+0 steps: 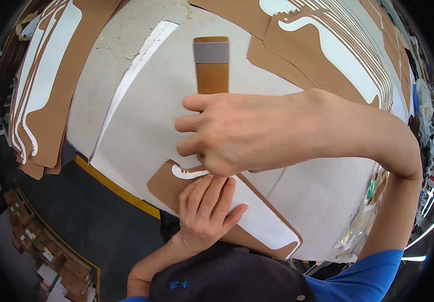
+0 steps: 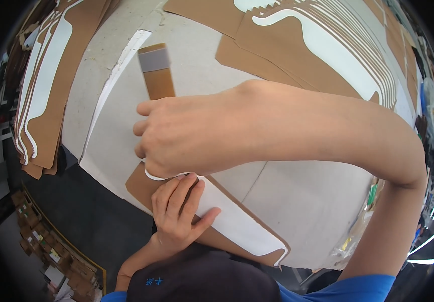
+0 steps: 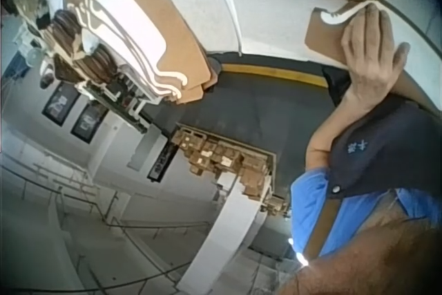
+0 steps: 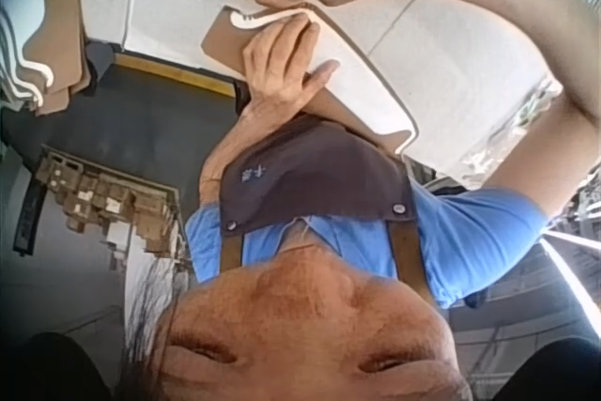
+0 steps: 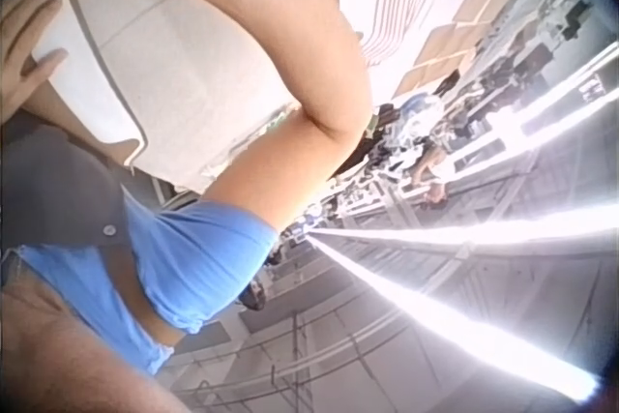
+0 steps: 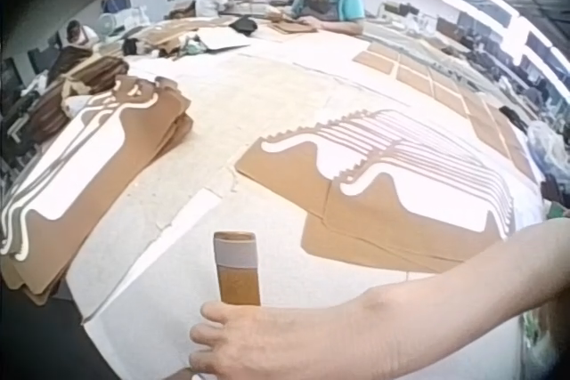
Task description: Applying adhesive to the edges of leather components and folding them over using a manual roller.
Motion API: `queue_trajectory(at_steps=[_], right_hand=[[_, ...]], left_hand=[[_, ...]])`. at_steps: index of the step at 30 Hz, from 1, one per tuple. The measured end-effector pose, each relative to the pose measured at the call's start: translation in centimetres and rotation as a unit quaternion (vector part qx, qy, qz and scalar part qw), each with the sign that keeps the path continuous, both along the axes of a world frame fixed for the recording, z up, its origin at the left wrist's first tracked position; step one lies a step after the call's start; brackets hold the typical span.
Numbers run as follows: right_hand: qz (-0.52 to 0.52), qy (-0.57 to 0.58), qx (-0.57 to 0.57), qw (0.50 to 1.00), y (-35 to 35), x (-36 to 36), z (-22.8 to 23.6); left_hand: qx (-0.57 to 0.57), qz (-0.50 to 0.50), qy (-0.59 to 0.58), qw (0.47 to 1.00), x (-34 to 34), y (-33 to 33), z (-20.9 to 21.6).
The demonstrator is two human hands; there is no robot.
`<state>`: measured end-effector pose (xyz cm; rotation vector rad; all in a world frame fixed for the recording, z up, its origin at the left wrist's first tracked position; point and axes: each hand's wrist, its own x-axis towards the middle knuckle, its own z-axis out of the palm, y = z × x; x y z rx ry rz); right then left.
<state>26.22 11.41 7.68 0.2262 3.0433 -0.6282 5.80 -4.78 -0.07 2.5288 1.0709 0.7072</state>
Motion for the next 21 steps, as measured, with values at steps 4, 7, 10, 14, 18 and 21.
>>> queue_trajectory(at_steps=[4, 7, 10, 14, 18, 21], right_hand=[[-0.003, -0.035, 0.039, 0.999, -0.4, -0.9, 0.5], [-0.2, 0.143, 0.037, 0.969, -1.5, 1.7, -0.6], [-0.391, 0.181, 0.014, 0.902, -6.0, 5.3, -1.0], [-0.542, 0.135, -0.039, 0.829, -14.3, 8.0, -1.8], [-0.587, 0.11, 0.03, 0.801, -20.7, 8.1, -2.8], [-0.633, 0.119, 0.038, 0.764, -23.7, 7.5, -3.8]], left_hand=[[-0.016, -0.001, -0.018, 1.0, -0.2, 0.2, 0.6], [-0.006, -0.018, -0.051, 0.999, -1.4, 1.7, 1.0], [0.049, -0.004, -0.053, 0.997, -2.7, 3.9, 2.0], [0.021, -0.014, 0.026, 0.999, -2.6, 5.4, 1.2], [0.051, -0.053, 0.014, 0.997, -2.8, 5.5, 0.6], [0.067, -0.065, 0.01, 0.996, -2.7, 5.7, 0.5]])
